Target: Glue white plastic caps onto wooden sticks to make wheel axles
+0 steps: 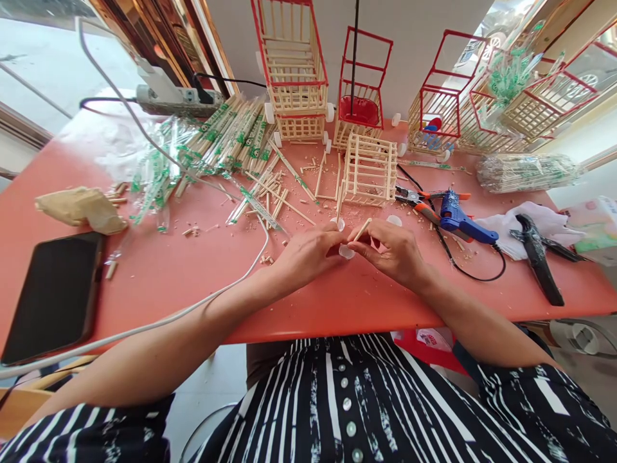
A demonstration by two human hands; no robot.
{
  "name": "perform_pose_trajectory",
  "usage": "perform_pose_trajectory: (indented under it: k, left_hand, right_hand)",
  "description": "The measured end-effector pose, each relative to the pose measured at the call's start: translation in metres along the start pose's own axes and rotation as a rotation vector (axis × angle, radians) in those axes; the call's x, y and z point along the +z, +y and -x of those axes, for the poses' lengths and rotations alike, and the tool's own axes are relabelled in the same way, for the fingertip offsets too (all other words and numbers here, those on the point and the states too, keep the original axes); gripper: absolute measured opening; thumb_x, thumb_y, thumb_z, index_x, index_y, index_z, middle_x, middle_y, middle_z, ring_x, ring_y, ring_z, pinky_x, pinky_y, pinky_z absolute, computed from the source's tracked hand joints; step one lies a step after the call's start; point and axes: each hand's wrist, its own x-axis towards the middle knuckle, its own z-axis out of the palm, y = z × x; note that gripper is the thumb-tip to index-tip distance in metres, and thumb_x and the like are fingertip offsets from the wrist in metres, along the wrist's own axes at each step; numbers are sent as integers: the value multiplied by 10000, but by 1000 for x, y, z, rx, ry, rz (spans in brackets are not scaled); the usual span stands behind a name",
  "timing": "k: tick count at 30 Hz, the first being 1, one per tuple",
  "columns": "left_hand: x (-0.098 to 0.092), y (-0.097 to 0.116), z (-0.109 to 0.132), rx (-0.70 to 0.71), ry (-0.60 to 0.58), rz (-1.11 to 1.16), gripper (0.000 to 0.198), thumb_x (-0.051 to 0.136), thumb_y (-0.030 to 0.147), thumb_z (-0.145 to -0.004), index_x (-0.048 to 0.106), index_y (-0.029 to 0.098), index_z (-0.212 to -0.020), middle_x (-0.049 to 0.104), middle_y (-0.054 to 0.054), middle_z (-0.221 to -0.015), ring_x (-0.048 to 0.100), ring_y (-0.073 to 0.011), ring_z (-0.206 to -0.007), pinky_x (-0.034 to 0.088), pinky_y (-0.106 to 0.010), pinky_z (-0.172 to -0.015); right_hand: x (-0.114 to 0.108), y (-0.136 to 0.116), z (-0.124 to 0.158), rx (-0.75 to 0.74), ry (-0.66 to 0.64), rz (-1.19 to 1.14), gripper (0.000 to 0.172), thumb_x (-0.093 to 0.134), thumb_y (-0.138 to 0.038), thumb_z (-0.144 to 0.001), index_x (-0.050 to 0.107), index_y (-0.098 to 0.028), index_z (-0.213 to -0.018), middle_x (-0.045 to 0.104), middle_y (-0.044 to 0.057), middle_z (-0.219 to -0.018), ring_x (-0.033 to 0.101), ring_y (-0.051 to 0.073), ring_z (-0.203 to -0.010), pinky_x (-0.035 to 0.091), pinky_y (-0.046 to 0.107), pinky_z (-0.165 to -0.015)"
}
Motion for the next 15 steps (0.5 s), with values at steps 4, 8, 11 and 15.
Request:
perform_pose_trajectory:
  k: [4, 8, 11, 15]
  left_hand:
    - [2, -3, 0, 16, 10, 1, 133, 666, 275, -945, 750, 176, -975, 669, -36, -949, 629, -179, -841, 382, -269, -701]
    - [3, -4, -1, 27, 21, -3, 116, 664, 262, -941, 734, 170, -935, 649, -31, -916, 619, -173, -817, 372, -267, -686]
    - [4, -4, -1, 39, 33, 6, 119, 670, 265, -939, 715, 166, -889, 622, -24, -887, 608, -167, -799, 364, -268, -682]
    - [3, -4, -1, 23, 21, 29, 133, 659, 274, -950, 712, 166, -892, 632, -34, -929, 629, -179, -844, 383, -268, -703]
  right_hand:
    - [1, -1, 0, 15, -16, -6, 287, 610, -440, -1014, 640, -205, -851, 729, 33, -859, 584, 140, -689, 439, 293, -672]
    - [1, -2, -1, -7, -2, -13, 314, 598, -430, -1021, 605, -204, -803, 712, 27, -820, 566, 135, -670, 433, 285, -659]
    - [3, -1, -2, -13, 4, -12, 326, 591, -431, -1024, 585, -206, -788, 699, 24, -795, 561, 133, -659, 429, 280, -645]
    - [5, 0, -2, -7, 1, -14, 342, 563, -448, -1036, 577, -212, -789, 695, 31, -797, 598, 145, -697, 436, 278, -646]
